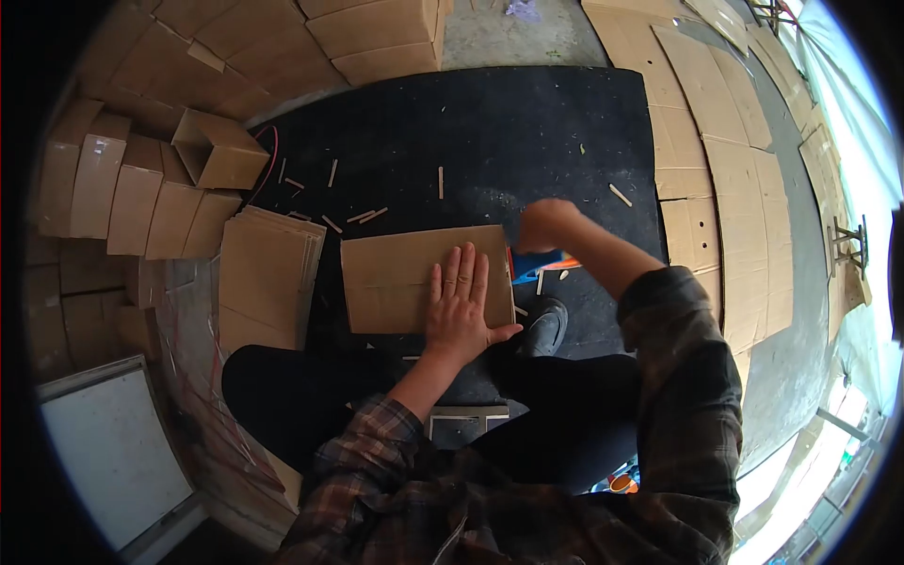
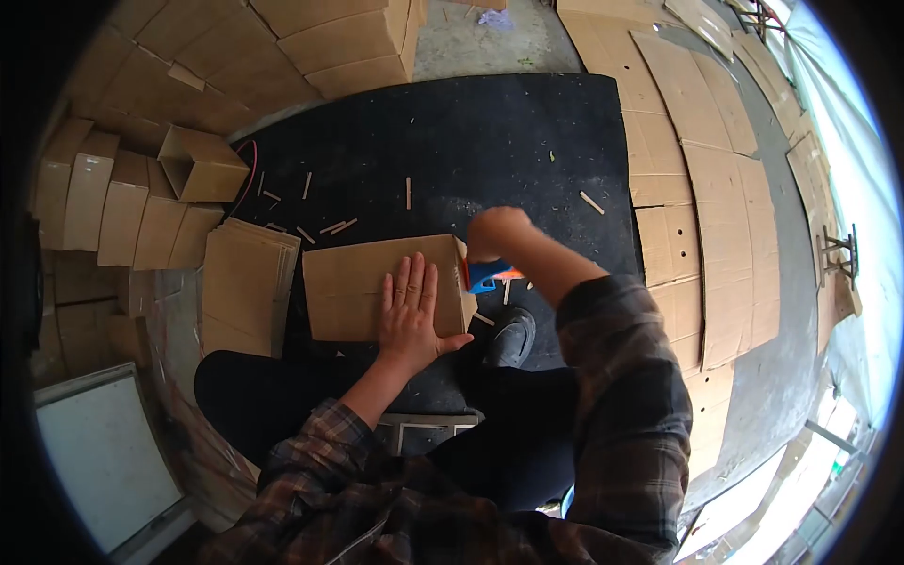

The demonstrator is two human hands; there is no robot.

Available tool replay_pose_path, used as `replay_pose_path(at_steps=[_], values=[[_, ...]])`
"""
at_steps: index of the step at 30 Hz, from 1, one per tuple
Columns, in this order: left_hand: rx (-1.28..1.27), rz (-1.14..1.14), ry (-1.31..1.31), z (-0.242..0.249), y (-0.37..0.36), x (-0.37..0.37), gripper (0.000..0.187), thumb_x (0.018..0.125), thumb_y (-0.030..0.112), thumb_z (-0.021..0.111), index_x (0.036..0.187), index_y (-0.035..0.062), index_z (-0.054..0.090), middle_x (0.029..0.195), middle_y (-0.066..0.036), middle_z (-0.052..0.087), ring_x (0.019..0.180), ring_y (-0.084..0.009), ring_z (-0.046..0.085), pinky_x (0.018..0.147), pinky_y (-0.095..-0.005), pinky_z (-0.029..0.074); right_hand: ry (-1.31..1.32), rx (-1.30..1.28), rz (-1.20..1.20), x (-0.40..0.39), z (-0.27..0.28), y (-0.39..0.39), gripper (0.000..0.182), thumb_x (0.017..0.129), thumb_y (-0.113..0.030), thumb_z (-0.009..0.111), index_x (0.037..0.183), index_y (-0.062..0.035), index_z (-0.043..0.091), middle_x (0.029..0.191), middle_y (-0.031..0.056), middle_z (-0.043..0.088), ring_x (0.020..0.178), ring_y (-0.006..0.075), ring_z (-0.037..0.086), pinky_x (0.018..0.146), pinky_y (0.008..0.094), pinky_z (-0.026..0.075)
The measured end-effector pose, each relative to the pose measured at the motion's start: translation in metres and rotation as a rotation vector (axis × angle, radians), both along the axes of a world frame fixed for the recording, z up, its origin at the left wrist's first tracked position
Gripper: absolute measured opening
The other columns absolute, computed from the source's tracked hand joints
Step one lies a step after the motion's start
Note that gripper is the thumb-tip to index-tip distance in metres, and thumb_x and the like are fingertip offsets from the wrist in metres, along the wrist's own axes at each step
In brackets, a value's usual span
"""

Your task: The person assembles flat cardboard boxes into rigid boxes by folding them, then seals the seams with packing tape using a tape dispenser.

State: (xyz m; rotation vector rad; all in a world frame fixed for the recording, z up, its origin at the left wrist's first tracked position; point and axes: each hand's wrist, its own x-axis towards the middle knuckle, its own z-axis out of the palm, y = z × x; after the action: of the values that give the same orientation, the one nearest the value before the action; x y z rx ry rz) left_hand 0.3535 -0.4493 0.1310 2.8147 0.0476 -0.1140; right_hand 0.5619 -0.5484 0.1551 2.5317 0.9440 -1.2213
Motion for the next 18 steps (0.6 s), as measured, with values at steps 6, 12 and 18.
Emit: replay_pose_path(at_steps=[6,12,18], values=[[-0.116,0.022,0.001,0.010,0.002,0.002,0.111,0.063,0.060,0.077,0.149,0.0100,0.028,0.157,-0.021,0.012,0.147,-0.0357,0.007,0.116,-0.0543,0.005,-0.088,0.000,-0.026,-0.047,-0.056,0.008,0.031,0.082,-0.027,0.060,0.107,-0.0113,0.071,0.112,0.0136,0.068,0.105,0.0288,0.066,0.084,0.0379,0.054],[-0.077,0.029,-0.086,0.007,0.003,-0.004,0.110,0.063,0.067,0.072,0.148,0.0097,0.031,0.155,-0.022,0.016,0.145,-0.0365,0.013,0.116,-0.0540,0.008,-0.212,0.011,-0.086,-0.054,-0.067,-0.006,0.035,0.089,-0.035,0.053,0.102,-0.0085,0.072,0.106,0.0151,0.070,0.102,0.0301,0.067,0.084,0.0399,0.054],[-0.148,0.009,-0.066,0.014,0.008,-0.007,0.113,0.066,0.070,0.068,0.148,0.0038,0.026,0.156,-0.022,0.012,0.146,-0.0355,0.007,0.116,-0.0522,0.003,-0.334,0.034,-0.174,-0.051,0.038,-0.019,0.077,0.084,-0.072,0.044,0.095,-0.0009,0.072,0.097,0.0207,0.069,0.098,0.0355,0.067,0.083,0.0428,0.052]])
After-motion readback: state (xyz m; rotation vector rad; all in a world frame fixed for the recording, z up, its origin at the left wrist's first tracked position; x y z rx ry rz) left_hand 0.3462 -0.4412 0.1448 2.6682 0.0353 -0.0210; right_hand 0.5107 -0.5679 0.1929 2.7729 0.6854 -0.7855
